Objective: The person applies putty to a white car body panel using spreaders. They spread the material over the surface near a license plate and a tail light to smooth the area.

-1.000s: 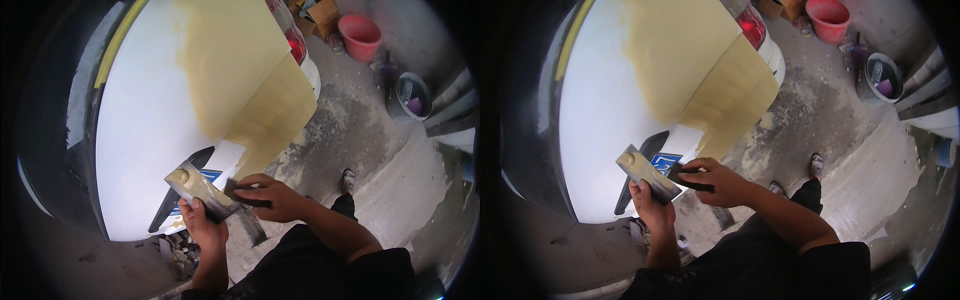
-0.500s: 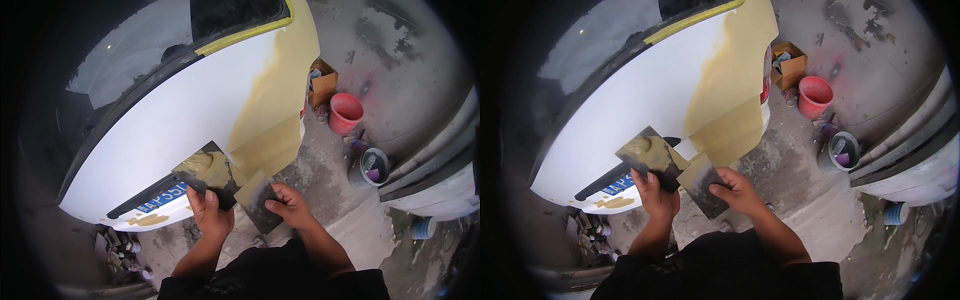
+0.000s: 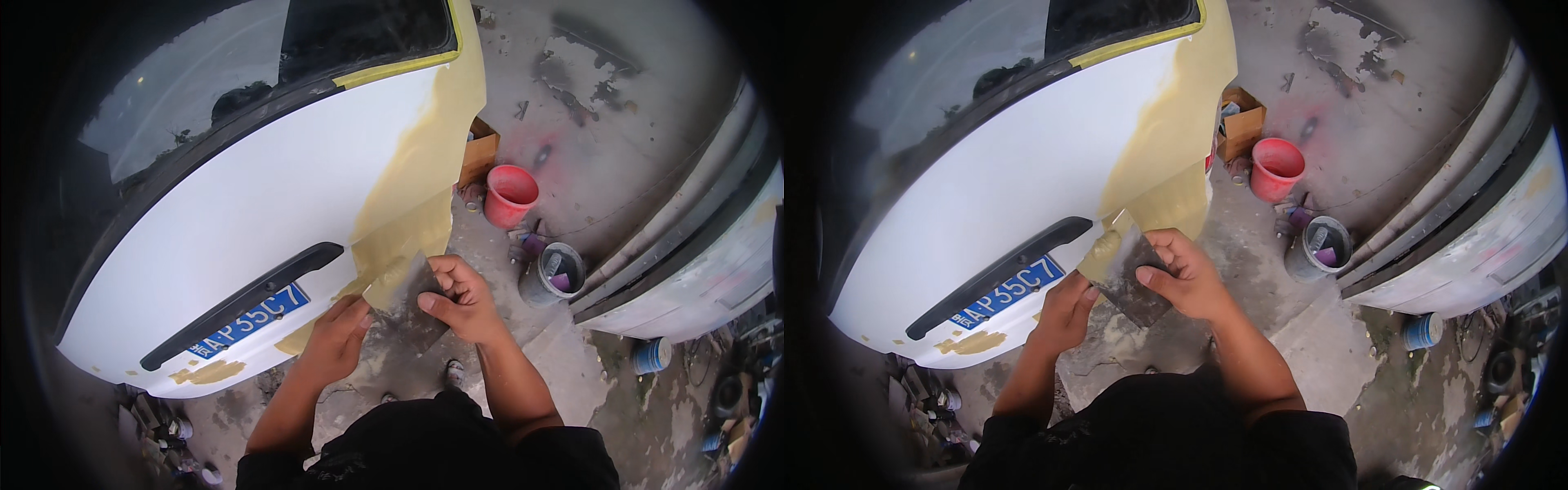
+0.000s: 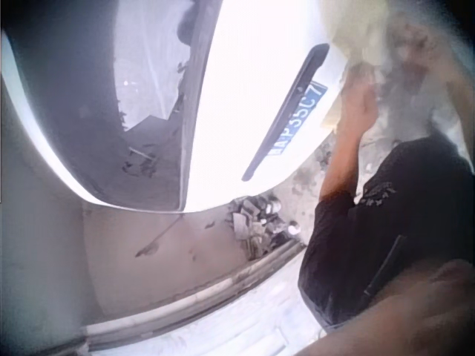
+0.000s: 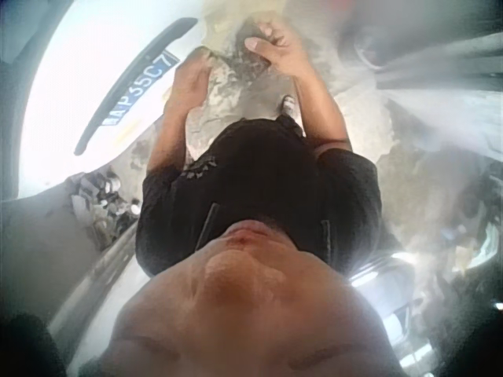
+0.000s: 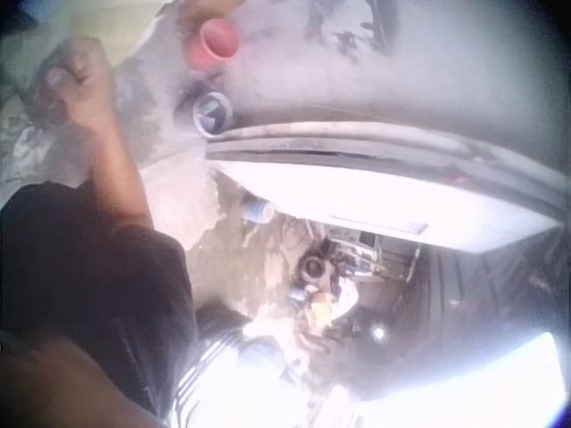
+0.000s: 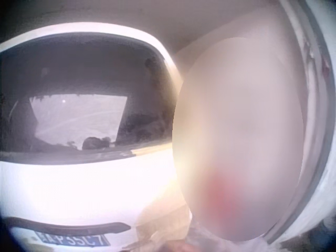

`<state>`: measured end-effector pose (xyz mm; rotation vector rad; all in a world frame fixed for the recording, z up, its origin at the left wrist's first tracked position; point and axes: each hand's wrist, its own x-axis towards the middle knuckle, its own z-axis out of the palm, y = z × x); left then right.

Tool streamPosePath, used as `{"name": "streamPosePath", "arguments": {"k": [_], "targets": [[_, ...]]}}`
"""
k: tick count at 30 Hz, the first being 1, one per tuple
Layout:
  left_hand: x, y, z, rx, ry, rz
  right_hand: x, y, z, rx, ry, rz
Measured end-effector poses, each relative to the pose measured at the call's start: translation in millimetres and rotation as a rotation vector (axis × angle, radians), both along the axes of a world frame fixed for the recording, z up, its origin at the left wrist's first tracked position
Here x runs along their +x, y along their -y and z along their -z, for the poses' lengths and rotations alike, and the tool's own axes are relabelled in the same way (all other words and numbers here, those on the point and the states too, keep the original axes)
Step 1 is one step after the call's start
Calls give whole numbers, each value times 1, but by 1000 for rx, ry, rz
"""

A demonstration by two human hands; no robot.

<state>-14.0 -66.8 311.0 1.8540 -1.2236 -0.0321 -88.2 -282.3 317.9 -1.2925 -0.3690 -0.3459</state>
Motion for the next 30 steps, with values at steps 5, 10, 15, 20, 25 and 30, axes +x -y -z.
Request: {"name": "streamPosePath", "arguments": {"k": [5,10,15,20,25,30], "targets": [[14,-27,19,-295,-679,-6,-15,4,-30,-317,102,16],[16,-42,19,-462,-894,200,-10,-12,-50,-768,288,-54],[12,-46,16,-415,-912,147,2,-1,-43,-1025,276,139],[-1,-32,6,-602,-901,-5,5,-2,-19,-1041,296,671],[-2,-24,-1,-634,-929,-72,1,-40,-31,-1229,339,721],[0,-20,-1,-543,-723,-146,13,-48,-11,-1299,352,694]]}}
